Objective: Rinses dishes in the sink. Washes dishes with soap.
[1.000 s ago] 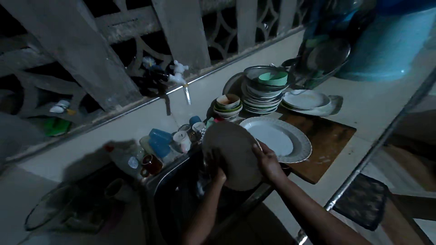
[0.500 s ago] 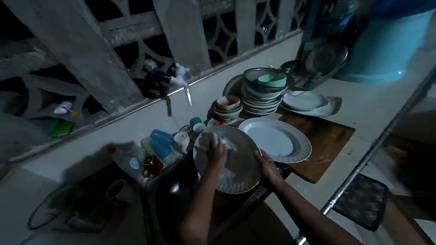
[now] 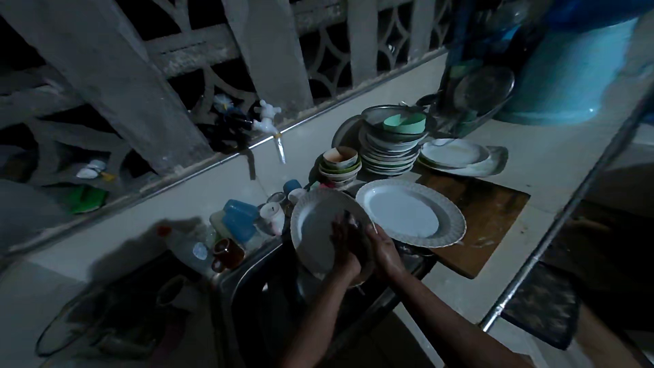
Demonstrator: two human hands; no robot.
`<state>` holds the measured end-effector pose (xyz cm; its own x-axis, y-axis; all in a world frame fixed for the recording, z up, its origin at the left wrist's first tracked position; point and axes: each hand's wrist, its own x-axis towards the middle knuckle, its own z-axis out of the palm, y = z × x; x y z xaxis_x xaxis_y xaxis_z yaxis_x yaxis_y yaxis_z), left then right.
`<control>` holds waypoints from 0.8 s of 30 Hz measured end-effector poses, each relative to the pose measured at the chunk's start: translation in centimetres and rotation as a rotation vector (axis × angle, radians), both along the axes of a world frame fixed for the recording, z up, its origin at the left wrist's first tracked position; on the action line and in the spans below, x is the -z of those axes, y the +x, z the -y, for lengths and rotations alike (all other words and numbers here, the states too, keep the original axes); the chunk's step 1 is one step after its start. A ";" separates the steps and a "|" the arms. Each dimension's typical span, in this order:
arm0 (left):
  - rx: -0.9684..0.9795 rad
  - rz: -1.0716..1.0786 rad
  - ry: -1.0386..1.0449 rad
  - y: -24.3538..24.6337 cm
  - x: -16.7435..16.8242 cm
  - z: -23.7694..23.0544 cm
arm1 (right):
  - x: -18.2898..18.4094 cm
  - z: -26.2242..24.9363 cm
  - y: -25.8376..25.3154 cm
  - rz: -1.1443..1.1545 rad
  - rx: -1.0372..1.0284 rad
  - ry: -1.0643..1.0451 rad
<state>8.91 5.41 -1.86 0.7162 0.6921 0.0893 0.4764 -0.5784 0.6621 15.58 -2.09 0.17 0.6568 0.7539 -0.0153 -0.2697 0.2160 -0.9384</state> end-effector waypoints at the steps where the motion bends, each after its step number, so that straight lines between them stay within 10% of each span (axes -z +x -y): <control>1: -0.050 0.070 0.054 0.7 0.1 -1.1 | -0.2 0.2 -0.2 0.010 -0.009 0.001; 10: -0.511 0.098 0.172 -2.6 -1.8 -11.7 | -2.4 5.4 -1.0 -0.081 -0.042 -0.010; 17: -0.361 0.251 0.294 -2.6 -5.7 -11.9 | -3.0 3.5 2.4 -0.016 -0.649 -0.226; 24: 0.078 0.563 0.924 1.2 -4.2 -8.8 | -6.9 -2.8 3.4 0.082 -0.496 -0.117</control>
